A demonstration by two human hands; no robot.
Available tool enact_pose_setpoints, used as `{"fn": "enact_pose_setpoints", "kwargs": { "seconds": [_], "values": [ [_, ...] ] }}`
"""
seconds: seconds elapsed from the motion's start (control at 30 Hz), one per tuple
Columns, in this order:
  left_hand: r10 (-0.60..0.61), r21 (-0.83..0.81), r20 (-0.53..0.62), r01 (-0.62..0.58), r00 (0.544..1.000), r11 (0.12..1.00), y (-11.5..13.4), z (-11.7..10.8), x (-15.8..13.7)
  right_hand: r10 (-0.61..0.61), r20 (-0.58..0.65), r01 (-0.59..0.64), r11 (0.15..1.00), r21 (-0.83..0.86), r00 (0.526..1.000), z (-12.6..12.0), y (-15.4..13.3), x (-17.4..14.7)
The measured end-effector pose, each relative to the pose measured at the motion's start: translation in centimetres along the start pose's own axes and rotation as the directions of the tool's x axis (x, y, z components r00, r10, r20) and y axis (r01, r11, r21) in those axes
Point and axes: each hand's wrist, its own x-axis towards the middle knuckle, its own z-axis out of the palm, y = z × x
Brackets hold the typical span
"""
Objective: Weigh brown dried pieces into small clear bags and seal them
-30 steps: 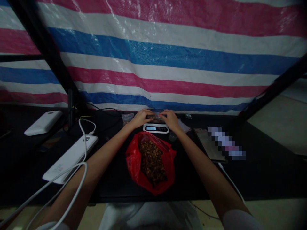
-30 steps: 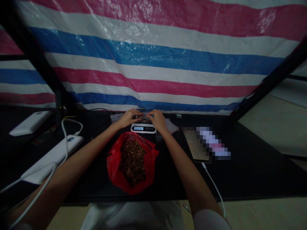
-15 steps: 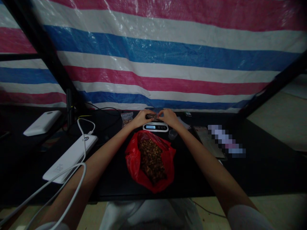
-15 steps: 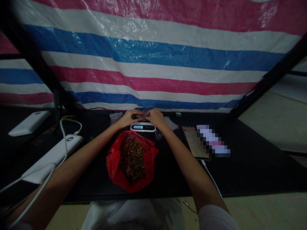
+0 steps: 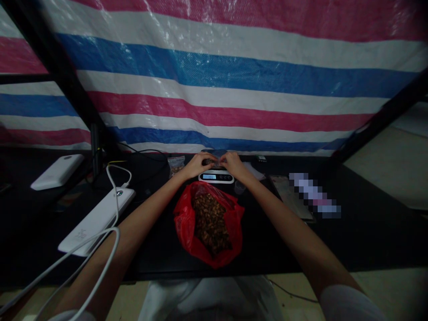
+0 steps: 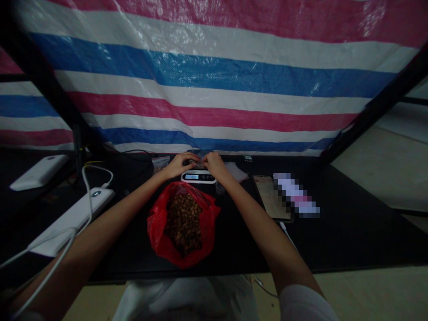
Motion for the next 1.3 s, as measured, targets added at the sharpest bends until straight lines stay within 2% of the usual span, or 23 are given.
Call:
{"fn": "enact_pose_setpoints", "kwargs": {
  "seconds": [0.4, 0.93, 1.1, 1.3],
  "values": [
    [0.009, -0.006, -0.01, -0.009, 1.0, 1.0, -0.3, 0.0, 0.0, -0.057, -0.045, 0.059, 0.998, 0.032, 0.997, 0.7, 0.8, -0.2],
    [0.013, 0.001, -0.006, -0.013, 1.0, 1.0, -0.2, 0.1, 0.0, -0.009, -0.021, 0.008, 1.0, -0.014, 1.0, 0.6, 0.5, 0.3],
    [0.006, 0.056, -0.064, -0.003, 0.998, 0.998, -0.1, -0.6, 0.1, 0.013, -0.003, -0.013, 1.0, 0.02, 1.0, -1.0, 0.6, 0.4],
    [-0.057, 0.059, -0.146, 0.066, 0.988, 0.996, 0.1, -1.9, 0.2, 0.07, -0.059, -0.067, 0.996, 0.055, 0.996, -5.1, 2.0, -0.8]
  ]
}}
